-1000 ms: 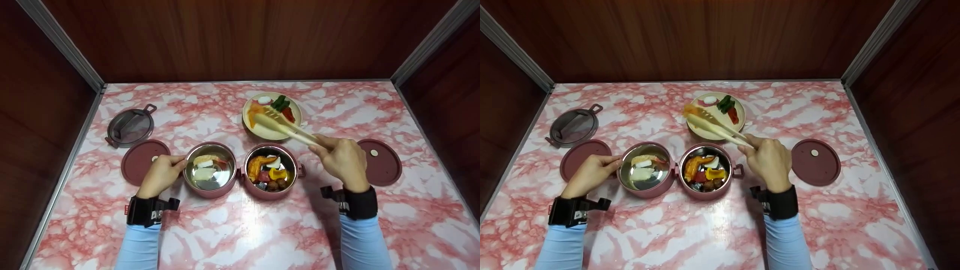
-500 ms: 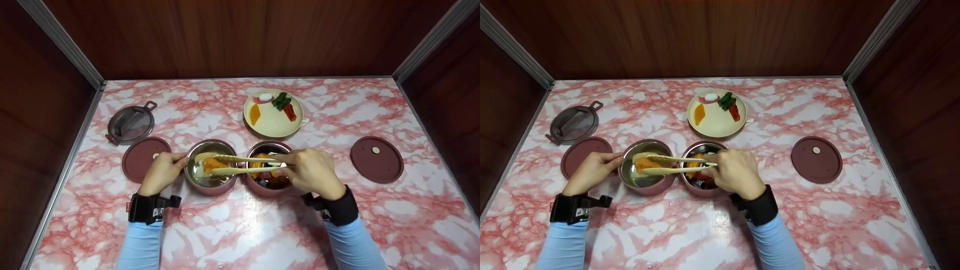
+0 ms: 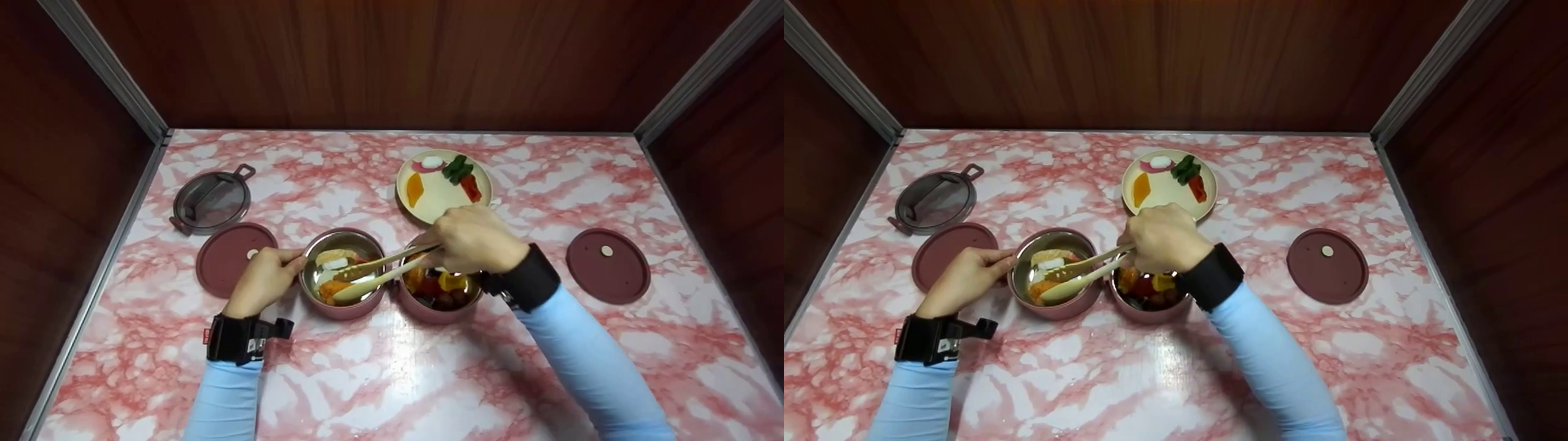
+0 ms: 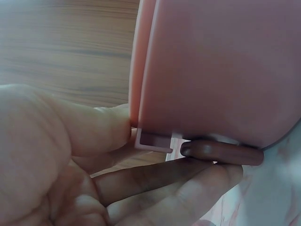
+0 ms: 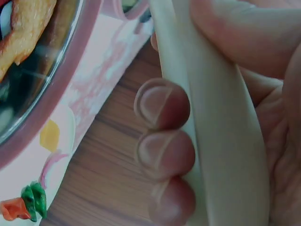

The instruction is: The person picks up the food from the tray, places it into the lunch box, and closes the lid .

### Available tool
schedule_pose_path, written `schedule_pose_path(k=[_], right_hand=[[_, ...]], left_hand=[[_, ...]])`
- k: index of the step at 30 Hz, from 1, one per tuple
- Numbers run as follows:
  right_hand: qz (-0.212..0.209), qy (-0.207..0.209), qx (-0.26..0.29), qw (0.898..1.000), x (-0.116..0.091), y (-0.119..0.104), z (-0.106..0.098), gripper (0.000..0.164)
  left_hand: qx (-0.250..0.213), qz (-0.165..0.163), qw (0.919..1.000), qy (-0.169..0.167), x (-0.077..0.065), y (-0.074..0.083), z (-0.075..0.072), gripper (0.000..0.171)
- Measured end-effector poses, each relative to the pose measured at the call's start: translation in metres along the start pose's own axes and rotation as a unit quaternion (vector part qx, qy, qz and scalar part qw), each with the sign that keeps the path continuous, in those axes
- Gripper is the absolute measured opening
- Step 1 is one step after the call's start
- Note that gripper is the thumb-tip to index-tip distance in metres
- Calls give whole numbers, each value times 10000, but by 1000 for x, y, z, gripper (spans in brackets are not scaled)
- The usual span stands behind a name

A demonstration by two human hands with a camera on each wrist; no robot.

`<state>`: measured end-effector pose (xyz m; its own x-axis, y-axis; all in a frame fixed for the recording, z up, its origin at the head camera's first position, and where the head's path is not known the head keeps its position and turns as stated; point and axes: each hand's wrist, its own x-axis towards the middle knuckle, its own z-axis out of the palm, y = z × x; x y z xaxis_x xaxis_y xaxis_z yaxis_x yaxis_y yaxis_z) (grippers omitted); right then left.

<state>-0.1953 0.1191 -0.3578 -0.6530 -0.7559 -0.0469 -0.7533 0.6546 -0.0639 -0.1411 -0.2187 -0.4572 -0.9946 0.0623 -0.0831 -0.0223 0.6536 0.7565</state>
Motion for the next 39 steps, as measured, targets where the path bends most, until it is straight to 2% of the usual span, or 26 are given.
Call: schedule_pose_path(k=[4, 8, 11, 13, 16, 20, 23, 27, 31, 35, 39], right_hand=[[-70, -103, 46, 9999, 4, 3, 0, 20], [-91, 17, 105, 9999, -4, 5, -3, 23], [65, 354, 295, 9989, -17, 8, -7, 28], [330, 711, 550, 9954, -32, 13, -9, 33], [880, 1381, 971, 9817, -59, 24, -7, 40], [1690, 2166, 1403, 9512, -91, 40, 5, 45], [2329, 2513, 1522, 9271, -107, 50, 16, 45], [3095, 2578, 1577, 9016, -120, 60, 29, 47], [3661, 2475, 1459, 8851, -124, 68, 38, 47], [4063, 2321, 1258, 8748, -121, 73, 45, 47], [4206, 2263, 1044, 8723, -113, 75, 52, 47]], left_hand=[[-12, -15, 10000, -61, 2, 2, 0, 27], [-36, -19, 9999, -109, 5, 5, 0, 28], [-50, 0, 9999, -114, 6, 5, 0, 28], [-62, 3, 9999, -113, 6, 6, 1, 28], [-76, -6, 9999, -117, 7, 5, 1, 27], [-135, -111, 9997, -163, 7, 5, 1, 28], [-166, -196, 9995, -178, 6, 3, 0, 27], [-98, -114, 9998, -134, 6, 1, -1, 26], [-78, -65, 9998, -177, 5, -1, -4, 25], [-68, -72, 9995, -299, 4, -3, -8, 24], [-15, -6, 9993, -371, 7, -2, -9, 22]])
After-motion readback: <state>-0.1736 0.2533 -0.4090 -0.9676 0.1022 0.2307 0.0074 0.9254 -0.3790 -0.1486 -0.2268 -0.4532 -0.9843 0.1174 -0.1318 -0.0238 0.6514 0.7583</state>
